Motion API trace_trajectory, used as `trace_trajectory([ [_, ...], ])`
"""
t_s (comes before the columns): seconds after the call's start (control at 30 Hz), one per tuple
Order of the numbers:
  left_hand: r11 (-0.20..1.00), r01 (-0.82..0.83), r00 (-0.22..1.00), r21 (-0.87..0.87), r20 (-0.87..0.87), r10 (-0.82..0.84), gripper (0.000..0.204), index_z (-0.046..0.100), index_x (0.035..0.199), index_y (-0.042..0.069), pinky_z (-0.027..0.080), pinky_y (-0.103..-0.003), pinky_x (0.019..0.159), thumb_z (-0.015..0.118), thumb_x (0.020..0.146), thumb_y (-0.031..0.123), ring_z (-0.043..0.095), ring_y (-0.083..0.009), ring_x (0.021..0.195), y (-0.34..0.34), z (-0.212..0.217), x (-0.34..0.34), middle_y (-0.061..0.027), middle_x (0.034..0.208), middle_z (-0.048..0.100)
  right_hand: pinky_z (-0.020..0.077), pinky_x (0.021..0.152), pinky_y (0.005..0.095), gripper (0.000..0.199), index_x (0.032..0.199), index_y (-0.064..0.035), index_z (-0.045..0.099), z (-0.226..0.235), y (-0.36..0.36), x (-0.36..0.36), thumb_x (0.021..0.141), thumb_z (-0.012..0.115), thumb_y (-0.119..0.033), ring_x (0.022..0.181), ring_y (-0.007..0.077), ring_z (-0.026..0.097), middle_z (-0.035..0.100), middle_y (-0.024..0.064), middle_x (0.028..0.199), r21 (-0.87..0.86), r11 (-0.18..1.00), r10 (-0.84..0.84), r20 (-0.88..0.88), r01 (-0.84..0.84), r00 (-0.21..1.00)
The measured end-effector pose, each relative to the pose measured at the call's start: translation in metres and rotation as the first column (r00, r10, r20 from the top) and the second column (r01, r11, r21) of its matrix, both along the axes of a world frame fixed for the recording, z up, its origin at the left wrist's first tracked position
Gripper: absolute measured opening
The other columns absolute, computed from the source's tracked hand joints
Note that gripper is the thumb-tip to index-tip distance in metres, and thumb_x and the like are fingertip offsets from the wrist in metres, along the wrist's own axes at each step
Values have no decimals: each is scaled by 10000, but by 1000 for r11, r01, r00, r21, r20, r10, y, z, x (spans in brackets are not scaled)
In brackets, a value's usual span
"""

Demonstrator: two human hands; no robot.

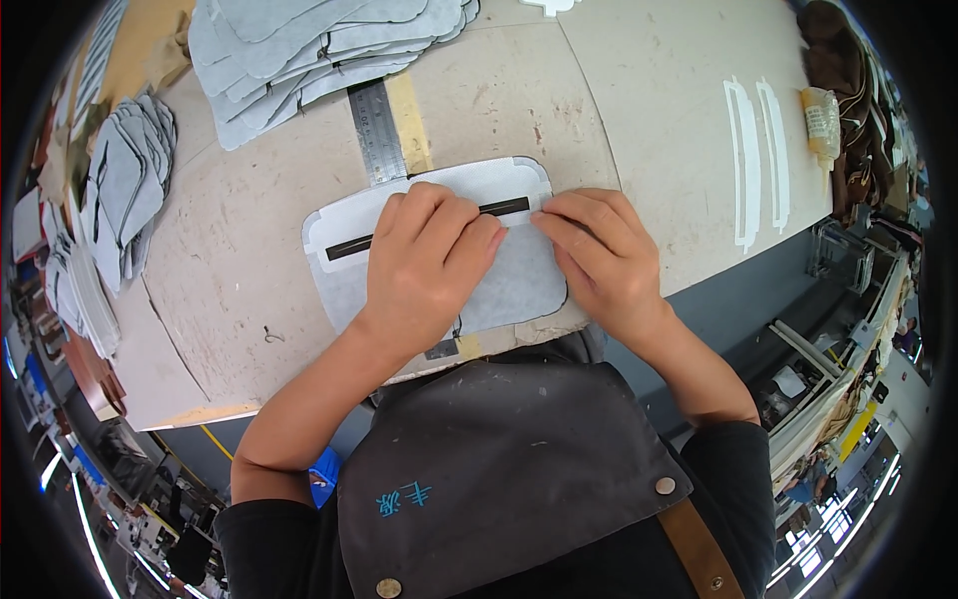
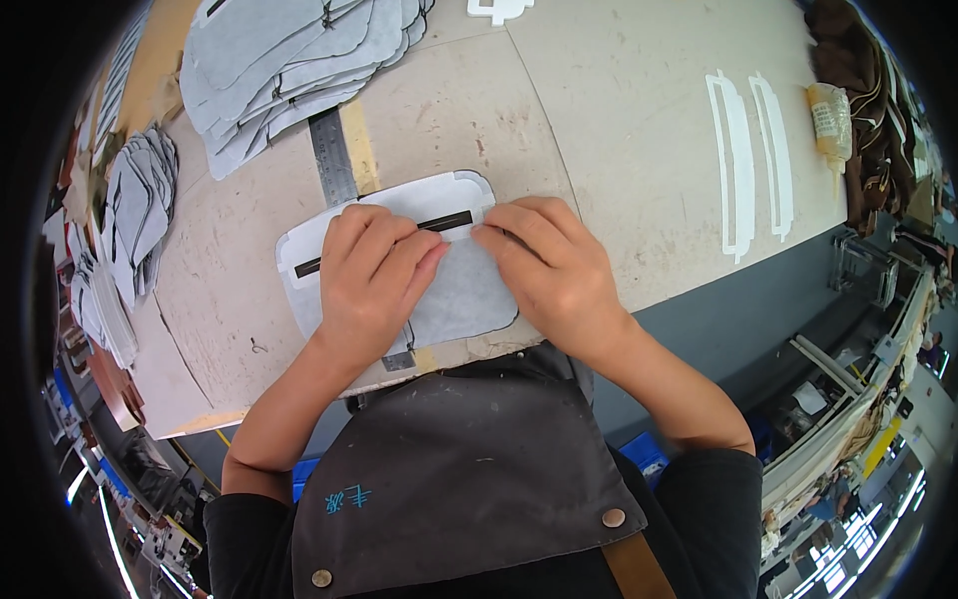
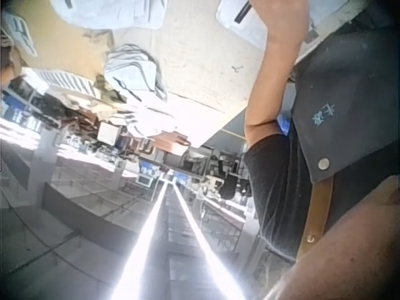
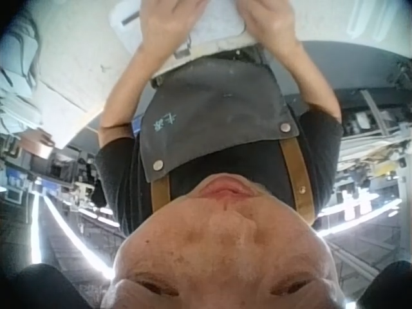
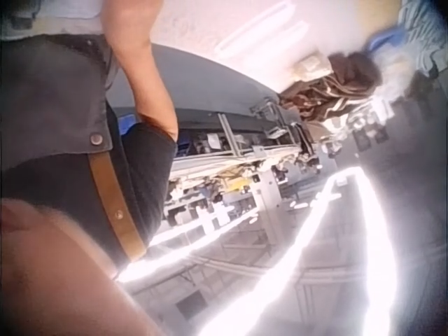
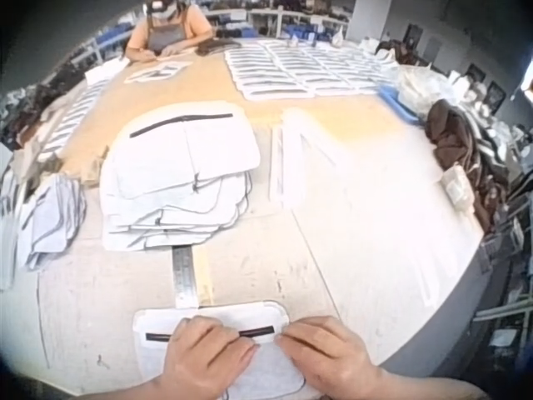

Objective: Assembling and inspecting small grey leather zippered pockets at a workshop table.

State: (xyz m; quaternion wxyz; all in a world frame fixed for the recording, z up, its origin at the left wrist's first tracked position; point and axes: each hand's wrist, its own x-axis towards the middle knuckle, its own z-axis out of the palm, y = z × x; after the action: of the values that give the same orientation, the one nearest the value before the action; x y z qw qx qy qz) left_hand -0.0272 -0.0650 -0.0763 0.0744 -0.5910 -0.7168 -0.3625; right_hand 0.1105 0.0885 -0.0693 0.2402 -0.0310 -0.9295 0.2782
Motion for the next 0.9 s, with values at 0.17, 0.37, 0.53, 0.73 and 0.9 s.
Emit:
trace_trajectory([
  [0.17, 1000, -2, 1000, 4, -9, 2, 212, 654, 818, 15, 399, -348, 630, 767, 640, 43, 535, -235, 791, 0, -2, 0, -54, 822, 560, 545, 733, 355, 358, 998, 23, 707, -3, -1, 1, 644, 658, 10, 930, 272, 613, 630, 94, 1036, 70, 996, 54, 6, -54, 999],
  [0.37, 1000, -9, 998, -3, 61, 9, 214, 664, 825, 31, 418, -356, 650, 774, 642, 42, 543, -245, 808, -7, 3, -3, -55, 850, 580, 551, 758, 352, 353, 1014, 36, 695, 3, -3, -3, 676, 641, -51, 954, 277, 607, 628, 94, 1039, 203, 974, 84, 67, -96, 994],
  [0.53, 984, -150, 975, -100, 147, 164, 266, 701, 883, 23, 466, -352, 677, 814, 647, -26, 564, -264, 805, -49, 15, -15, -83, 867, 623, 550, 785, 373, 331, 1001, 35, 666, 6, -1, -3, 678, 635, -28, 974, 293, 620, 642, 118, 1032, 208, 974, 67, 103, -88, 992],
  [0.73, 954, -261, 949, -146, 142, 281, 229, 703, 862, 8, 472, -344, 685, 805, 667, -56, 567, -254, 810, -89, 18, -24, -81, 857, 620, 539, 787, 376, 357, 1001, 46, 660, 22, -2, -9, 646, 628, 57, 956, 313, 613, 637, 133, 1038, 175, 981, 49, 176, -81, 983],
  [0.9, 954, -267, 950, -138, 131, 285, 209, 703, 849, 7, 473, -342, 686, 801, 675, -56, 564, -251, 813, -96, 15, -29, -78, 850, 617, 538, 786, 388, 408, 1028, 55, 659, 23, -19, -17, 624, 633, 97, 952, 321, 599, 620, 138, 1075, 44, 983, 167, 155, -176, 974],
])
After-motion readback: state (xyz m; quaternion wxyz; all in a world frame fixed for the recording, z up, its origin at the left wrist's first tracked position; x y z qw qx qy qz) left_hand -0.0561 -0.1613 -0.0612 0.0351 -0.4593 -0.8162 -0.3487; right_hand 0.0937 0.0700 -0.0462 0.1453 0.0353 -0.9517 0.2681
